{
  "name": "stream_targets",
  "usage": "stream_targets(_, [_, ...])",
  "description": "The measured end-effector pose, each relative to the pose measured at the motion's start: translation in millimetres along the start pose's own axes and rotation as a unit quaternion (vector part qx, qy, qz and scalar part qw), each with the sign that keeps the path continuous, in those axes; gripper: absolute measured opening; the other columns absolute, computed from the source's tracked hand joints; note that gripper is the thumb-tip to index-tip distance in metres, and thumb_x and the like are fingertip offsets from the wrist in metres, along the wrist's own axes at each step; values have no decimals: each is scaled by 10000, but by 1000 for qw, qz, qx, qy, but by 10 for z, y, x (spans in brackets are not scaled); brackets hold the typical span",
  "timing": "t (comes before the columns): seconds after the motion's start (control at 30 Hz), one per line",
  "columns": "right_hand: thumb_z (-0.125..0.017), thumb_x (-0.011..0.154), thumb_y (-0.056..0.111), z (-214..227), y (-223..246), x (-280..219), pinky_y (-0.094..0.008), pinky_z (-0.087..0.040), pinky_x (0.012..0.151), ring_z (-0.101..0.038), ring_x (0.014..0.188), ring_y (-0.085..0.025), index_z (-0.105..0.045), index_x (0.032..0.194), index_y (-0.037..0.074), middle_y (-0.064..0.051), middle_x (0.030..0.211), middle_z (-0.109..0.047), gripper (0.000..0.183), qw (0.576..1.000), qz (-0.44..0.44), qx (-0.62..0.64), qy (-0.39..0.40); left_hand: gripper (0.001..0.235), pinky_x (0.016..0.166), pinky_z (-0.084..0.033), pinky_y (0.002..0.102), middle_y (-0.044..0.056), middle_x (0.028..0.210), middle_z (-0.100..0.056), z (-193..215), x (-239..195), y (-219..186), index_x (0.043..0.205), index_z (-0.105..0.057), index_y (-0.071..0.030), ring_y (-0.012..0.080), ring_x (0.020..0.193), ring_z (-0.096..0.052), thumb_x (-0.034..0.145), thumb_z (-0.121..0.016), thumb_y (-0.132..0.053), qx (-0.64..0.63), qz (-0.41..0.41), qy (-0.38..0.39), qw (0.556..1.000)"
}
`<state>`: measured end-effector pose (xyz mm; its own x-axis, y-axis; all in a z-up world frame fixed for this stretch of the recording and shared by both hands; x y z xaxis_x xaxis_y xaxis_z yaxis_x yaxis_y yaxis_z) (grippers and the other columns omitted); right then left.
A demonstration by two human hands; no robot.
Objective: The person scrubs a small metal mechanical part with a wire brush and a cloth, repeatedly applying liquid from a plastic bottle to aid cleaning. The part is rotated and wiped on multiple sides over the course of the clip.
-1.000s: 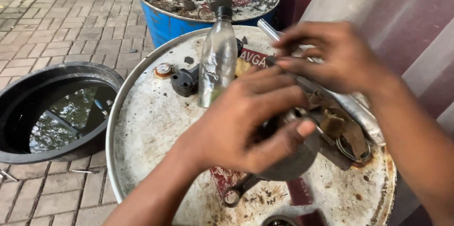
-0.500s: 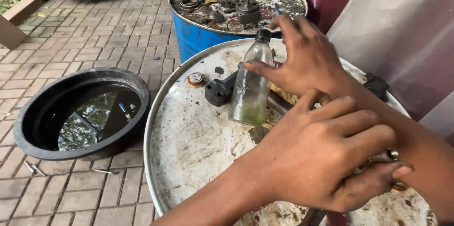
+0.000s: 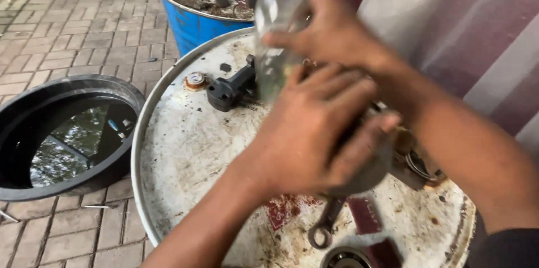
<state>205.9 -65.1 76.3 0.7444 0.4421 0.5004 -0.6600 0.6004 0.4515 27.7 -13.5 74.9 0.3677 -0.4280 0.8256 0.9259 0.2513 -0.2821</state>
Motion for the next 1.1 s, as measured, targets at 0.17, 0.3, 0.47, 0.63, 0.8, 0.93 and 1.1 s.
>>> stream_targets(0.17, [-941,1031,419,1132,-152,-669,-330,-510,845,-670,992,-180,-637,1196,86,-48,1134,-710,480,983,29,-172,-52,494,786,-468,422,106,844,-611,108,-7,322,946,-574,-31,228,772,-577,1065,-277,-408,-48,49,-14,998])
stream_targets(0.3, [-961,883,203,1488,54,-1275,-521,-436,1033,-572,1206,-467,-565,1520,-239,-357,1363,-604,871,937,210,-277,-11,422,620,-413,329,37,753,-476,172,-23,465,866,-446,-87,162,674,-455,1080,-291,-416,-64,62,-29,996])
stream_targets(0.47, [-878,551,231,1460,102,-1734,-583,-521,1041,-629,1235,-469,-500,1530,61,-274,1433,-610,1063,915,174,-361,58,471,570,-400,304,22,742,-524,235,-62,645,911,-515,-87,139,648,-486,1054,-294,-478,-79,119,-46,989])
stream_targets(0.63, [-890,300,685,1258,159,-1903,-564,-540,1072,-680,1273,-432,-531,1509,333,-188,1433,-679,1309,847,178,-490,106,407,501,-361,266,-26,685,-444,262,-153,828,857,-459,-121,90,590,-426,1056,-371,-464,-123,189,-66,972])
stream_targets(0.8, [-609,651,748,1088,502,-1796,-412,-543,970,-741,1016,-200,-508,1524,479,2,1375,-736,919,728,257,-629,87,439,610,-372,298,16,756,-544,326,-163,882,862,-498,-95,121,690,-479,1056,-372,-468,-83,204,-80,972])
stream_targets(0.93, [-613,679,666,1063,568,-1773,-439,-539,945,-734,1028,-217,-510,1521,463,5,1389,-711,872,737,256,-618,97,449,619,-380,301,21,754,-557,349,-167,868,860,-508,-84,123,698,-490,1058,-377,-465,-78,194,-88,974])
stream_targets(1.1, [-806,451,632,1097,247,-1934,-372,-673,901,-694,1151,-331,-462,1566,292,-135,1486,-646,1215,752,221,-610,112,432,574,-341,294,-8,689,-474,324,-151,820,843,-470,-95,99,644,-429,1062,-385,-458,-94,188,-87,974])
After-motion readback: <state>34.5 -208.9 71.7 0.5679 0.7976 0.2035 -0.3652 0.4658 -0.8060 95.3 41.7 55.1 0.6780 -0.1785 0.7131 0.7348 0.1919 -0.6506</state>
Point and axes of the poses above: each hand's wrist, its own x-axis towards the middle knuckle, its own z-axis out of the back of the hand, y = z × x, the point moved 8 cm from there along x, towards the middle knuckle
